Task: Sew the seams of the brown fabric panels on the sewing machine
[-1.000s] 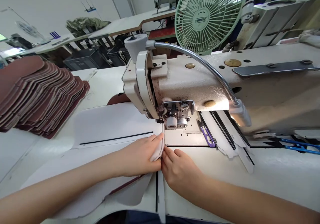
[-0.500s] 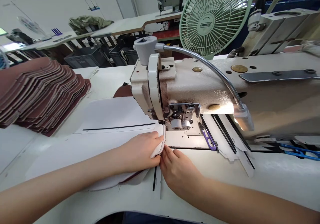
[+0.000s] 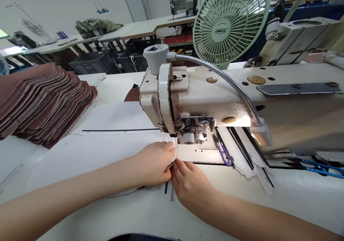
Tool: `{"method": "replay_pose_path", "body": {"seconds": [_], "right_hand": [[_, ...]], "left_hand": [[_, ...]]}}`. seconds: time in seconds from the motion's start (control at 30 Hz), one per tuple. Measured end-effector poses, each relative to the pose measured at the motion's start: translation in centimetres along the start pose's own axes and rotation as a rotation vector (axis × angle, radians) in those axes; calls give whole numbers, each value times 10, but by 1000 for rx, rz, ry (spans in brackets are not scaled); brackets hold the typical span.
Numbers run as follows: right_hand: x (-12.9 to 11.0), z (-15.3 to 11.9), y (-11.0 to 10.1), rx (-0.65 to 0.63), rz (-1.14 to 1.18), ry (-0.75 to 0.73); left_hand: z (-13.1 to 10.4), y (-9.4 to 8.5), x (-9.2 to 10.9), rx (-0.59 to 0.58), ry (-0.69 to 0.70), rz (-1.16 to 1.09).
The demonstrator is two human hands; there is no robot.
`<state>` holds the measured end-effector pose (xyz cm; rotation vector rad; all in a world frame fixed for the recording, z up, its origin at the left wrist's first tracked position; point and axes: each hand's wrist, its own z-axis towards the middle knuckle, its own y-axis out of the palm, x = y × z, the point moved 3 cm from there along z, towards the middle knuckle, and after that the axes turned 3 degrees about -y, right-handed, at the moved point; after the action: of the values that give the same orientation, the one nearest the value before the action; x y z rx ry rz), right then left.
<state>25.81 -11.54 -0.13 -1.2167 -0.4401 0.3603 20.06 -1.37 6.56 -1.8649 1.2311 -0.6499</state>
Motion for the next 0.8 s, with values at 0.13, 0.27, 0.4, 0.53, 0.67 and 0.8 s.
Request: {"method": "replay_pose_path", "body": {"seconds": [0.13, 0.27, 0.4, 0.53, 0.67, 0.8], "right_hand": [[3, -1, 3, -22, -4, -1], [-3, -4, 4, -8, -1, -16], [-7, -5, 4, 17, 15, -44], [-1, -3, 5, -10, 2, -24], [6, -3, 6, -6, -23, -12], [13, -2, 7, 26, -58, 23]], "left_hand": [[-2, -5, 3, -27, -9, -14], [-2, -10, 4, -87, -51, -9], [3, -12, 3, -64, -97, 6], [2, -12, 2, -41, -92, 57], [1, -12, 3, -27, -106, 105], [7, -10, 7, -14, -165, 132]]}}
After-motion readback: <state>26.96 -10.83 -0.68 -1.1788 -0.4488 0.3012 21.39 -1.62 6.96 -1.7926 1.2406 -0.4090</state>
